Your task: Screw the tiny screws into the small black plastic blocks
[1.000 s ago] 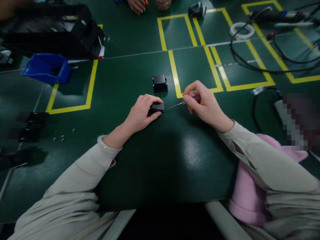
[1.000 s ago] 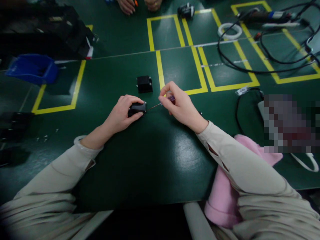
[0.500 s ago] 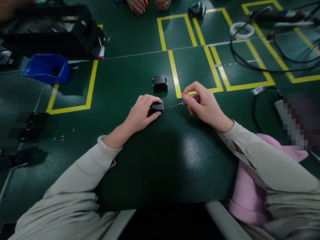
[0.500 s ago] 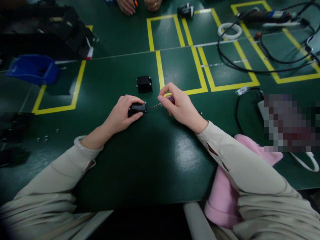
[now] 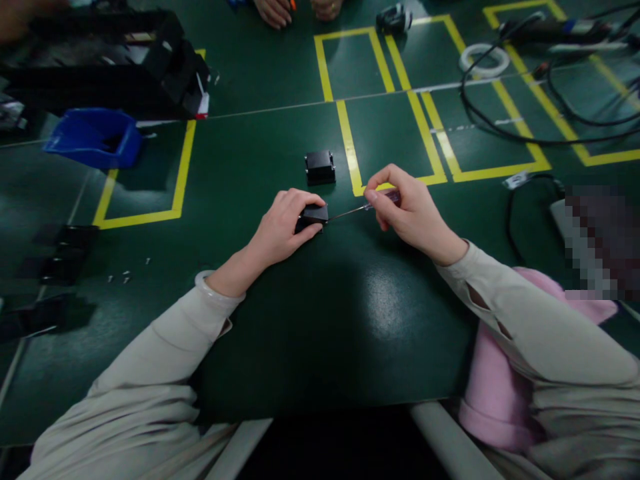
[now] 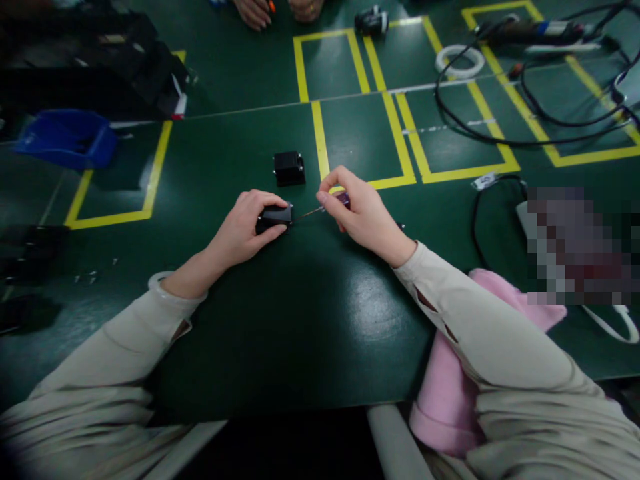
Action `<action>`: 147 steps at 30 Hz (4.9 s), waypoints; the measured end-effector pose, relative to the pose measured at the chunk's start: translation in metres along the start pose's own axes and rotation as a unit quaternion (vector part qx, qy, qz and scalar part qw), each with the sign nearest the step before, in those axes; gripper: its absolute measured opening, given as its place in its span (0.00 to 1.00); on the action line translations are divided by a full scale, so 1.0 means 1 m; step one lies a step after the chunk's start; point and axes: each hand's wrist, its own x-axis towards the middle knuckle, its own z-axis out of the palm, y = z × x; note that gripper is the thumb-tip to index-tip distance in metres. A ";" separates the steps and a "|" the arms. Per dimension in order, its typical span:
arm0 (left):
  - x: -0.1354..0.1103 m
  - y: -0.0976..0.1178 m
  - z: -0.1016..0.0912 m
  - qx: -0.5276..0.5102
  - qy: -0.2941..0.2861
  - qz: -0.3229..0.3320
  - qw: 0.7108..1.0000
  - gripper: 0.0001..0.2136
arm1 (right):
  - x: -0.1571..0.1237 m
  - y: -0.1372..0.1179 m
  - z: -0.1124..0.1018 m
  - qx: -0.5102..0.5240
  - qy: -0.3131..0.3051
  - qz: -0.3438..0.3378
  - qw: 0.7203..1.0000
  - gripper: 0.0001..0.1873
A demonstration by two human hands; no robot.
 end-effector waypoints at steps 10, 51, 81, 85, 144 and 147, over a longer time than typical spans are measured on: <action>0.000 0.001 0.001 -0.002 -0.003 -0.005 1.000 0.15 | -0.001 0.001 0.001 0.006 0.009 -0.008 1.000 0.04; 0.000 0.000 0.001 -0.003 -0.002 -0.005 1.000 0.15 | 0.001 -0.001 0.000 -0.001 0.000 -0.007 1.000 0.05; 0.000 0.001 0.000 0.000 -0.003 -0.009 1.000 0.15 | -0.001 -0.002 -0.001 -0.014 0.003 -0.020 1.000 0.05; 0.000 0.001 0.000 -0.003 -0.005 -0.011 1.000 0.15 | 0.000 0.000 -0.001 -0.010 -0.001 -0.004 1.000 0.06; -0.001 0.000 0.000 0.001 0.002 0.000 1.000 0.15 | 0.000 -0.002 0.000 -0.010 0.003 -0.011 1.000 0.05; -0.001 -0.001 0.001 0.000 0.002 -0.001 1.000 0.15 | 0.000 -0.001 0.000 -0.011 0.001 -0.015 1.000 0.03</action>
